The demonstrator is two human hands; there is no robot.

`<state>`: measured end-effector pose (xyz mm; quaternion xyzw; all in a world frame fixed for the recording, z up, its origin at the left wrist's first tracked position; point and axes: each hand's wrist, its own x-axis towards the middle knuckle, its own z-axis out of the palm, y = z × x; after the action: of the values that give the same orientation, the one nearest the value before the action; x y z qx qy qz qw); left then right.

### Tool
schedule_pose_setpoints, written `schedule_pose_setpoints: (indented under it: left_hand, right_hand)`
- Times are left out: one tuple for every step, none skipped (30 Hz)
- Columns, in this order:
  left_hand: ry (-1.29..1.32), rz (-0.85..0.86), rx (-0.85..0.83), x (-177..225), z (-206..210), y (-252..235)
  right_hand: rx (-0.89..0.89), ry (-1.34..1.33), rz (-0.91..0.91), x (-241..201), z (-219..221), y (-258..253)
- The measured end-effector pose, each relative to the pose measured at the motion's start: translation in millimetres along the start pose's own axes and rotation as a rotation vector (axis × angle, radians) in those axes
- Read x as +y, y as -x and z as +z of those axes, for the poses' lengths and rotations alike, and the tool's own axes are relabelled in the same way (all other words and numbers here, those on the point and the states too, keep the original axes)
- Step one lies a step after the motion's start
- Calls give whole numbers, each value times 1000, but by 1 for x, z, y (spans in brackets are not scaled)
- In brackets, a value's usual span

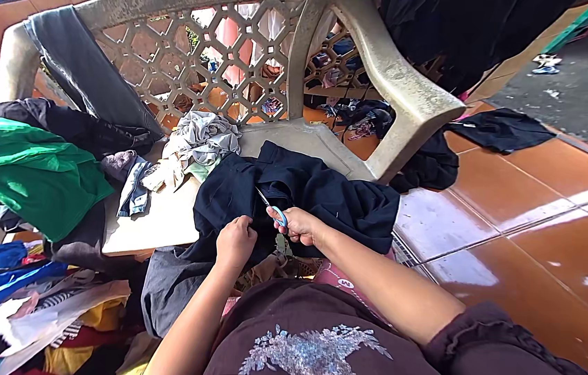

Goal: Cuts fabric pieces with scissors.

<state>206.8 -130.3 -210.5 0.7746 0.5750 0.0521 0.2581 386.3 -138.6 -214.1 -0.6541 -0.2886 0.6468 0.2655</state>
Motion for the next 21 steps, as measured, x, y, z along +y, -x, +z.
schedule_pose_setpoints:
  left_hand:
    - [-25, -35, 2, -1, -3, -1]
    - [-43, -26, 68, -2, -2, -1]
    - [-49, 51, 210, -5, 5, 1]
    - [-45, 190, 391, -7, 15, 1]
    - [-25, 353, 537, -6, 26, 0]
    - [17, 495, 590, -1, 34, 0]
    - [80, 592, 556, 7, 41, 1]
    - [175, 625, 455, 16, 46, 2]
    - [284, 593, 337, 24, 50, 1]
    - [384, 523, 258, 31, 52, -3]
    - [460, 433, 211, 35, 51, -9]
    - [510, 340, 203, 38, 49, -16]
    - [545, 240, 210, 40, 44, -23]
    - [571, 154, 234, 43, 39, -30]
    - [591, 90, 269, 44, 36, -35]
    - [616, 49, 314, 46, 34, -39]
    - [664, 20, 370, 48, 34, -42]
    - [748, 9, 439, 49, 36, -46]
    - [884, 28, 524, 49, 39, -50]
    - [1052, 68, 634, 49, 43, -57]
    - [1211, 111, 723, 50, 46, -64]
  right_hand:
    - [8, -12, -12, 2, -3, 3]
    - [17, -20, -24, 5, -6, 7]
    - [25, -24, -40, 8, -9, 12]
    - [30, -26, -64, 10, -12, 18]
    - [34, -29, -92, 12, -15, 25]
    - [34, -38, -120, 12, -17, 33]
    - [35, -49, -147, 12, -18, 40]
    - [39, -59, -175, 12, -18, 47]
    - [45, -62, -201, 12, -19, 52]
    - [50, -55, -223, 12, -20, 58]
    - [52, -45, -243, 13, -21, 63]
    - [55, -40, -257, 14, -23, 67]
    - [58, -44, -266, 16, -24, 70]
    - [57, -51, -272, 19, -25, 72]
    - [55, -55, -274, 22, -24, 73]
    - [50, -57, -279, 25, -21, 74]
    - [40, -62, -289, 27, -17, 75]
    - [25, -71, -298, 30, -13, 75]
    - [3, -78, -308, 32, -8, 75]
    - [-22, -83, -318, 34, -4, 75]
    - [-43, -87, -328, 36, 0, 74]
